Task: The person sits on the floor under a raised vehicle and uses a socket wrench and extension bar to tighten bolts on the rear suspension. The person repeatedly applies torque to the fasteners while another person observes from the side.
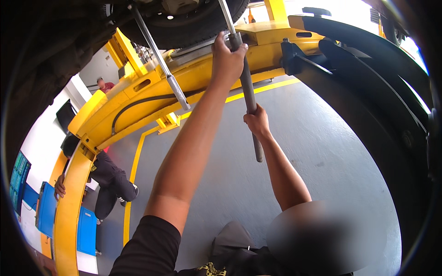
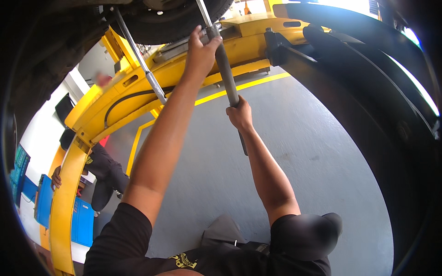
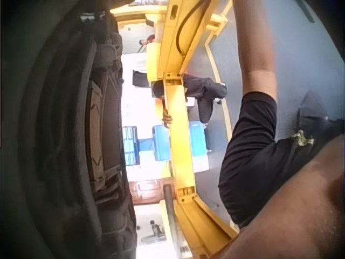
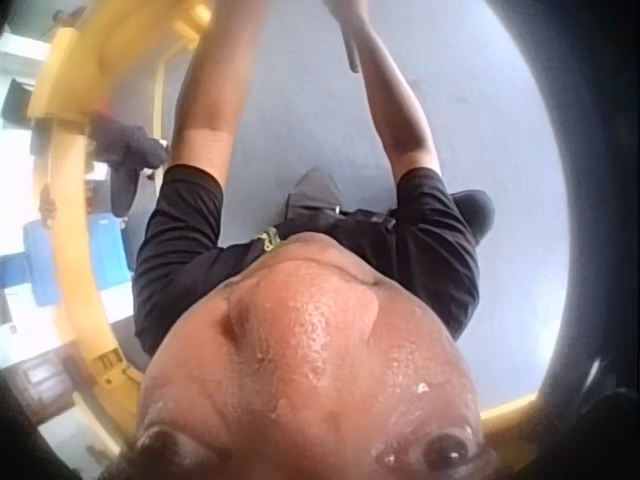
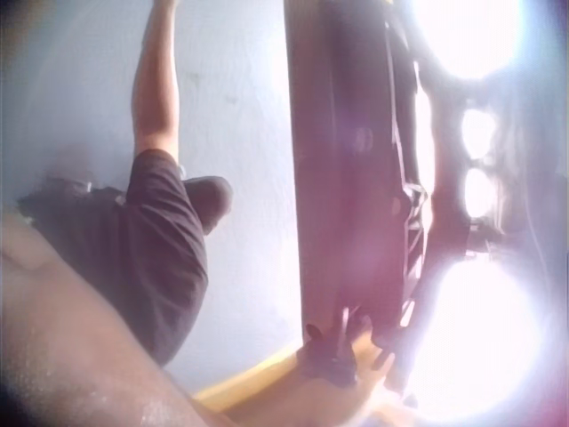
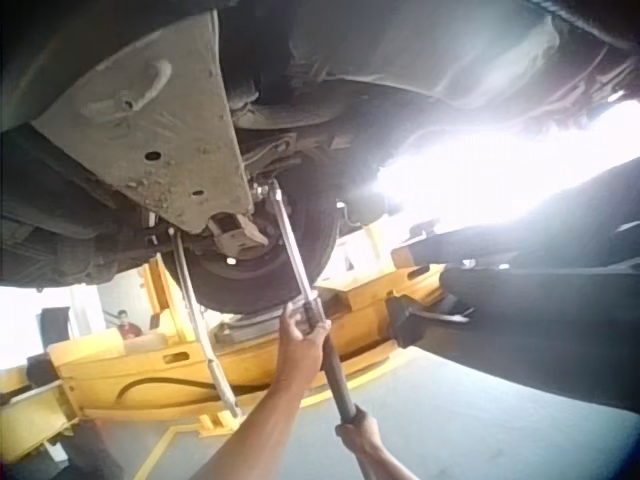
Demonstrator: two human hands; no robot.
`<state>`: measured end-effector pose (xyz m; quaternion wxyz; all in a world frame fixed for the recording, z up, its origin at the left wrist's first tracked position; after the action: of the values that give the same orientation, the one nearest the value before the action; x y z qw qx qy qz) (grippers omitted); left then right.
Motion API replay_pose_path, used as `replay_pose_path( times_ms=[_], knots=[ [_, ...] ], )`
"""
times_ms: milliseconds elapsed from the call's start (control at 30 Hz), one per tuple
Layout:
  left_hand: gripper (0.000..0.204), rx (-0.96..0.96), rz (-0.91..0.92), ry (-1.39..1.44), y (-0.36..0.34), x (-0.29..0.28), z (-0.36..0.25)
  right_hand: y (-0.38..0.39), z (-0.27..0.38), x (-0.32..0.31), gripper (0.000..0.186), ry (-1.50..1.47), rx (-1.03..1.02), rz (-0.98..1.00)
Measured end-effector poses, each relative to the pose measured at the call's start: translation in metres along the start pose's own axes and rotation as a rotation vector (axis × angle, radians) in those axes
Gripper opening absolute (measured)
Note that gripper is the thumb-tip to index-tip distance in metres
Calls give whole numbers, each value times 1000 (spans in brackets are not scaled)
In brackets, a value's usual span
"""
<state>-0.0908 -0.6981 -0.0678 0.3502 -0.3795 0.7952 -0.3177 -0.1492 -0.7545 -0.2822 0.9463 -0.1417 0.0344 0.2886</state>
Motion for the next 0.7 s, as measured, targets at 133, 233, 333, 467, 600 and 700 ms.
replay_pose_path(
  times_ms=[133, 233, 333, 467, 600, 700],
  knots=[
    [54, -250, 158, 218, 16, 10, 6, -9, 3, -2, 40, 9, 11, 14],
    [37, -292, 306, 123, 20, 6, 28, -10, 38, -1, 44, -9, -51, 13],
    [26, -191, 240, 65, 5, 8, 31, -17, 54, -5, 39, 0, -123, -4],
    [27, -207, 202, 47, -4, 8, 25, -22, 41, -10, 42, -24, -189, 100],
    [26, -155, 162, -64, -22, 5, 11, -1, -63, 2, 39, -182, -125, 298],
    [28, -156, 156, -83, -31, -4, -5, 17, -82, 12, 29, -200, 30, 324]
  ],
)
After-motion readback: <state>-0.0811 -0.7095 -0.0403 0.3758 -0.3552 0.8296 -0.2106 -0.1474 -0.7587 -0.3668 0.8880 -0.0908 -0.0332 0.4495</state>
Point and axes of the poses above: each hand's wrist, its own y-axis away from the middle knuckle, its own x-axis out of the palm, z = x × y, the point moved 3 cm from there along -y, towards the middle knuckle, and after that the axes turned 6 degrees about z, right-handed, at the moved point
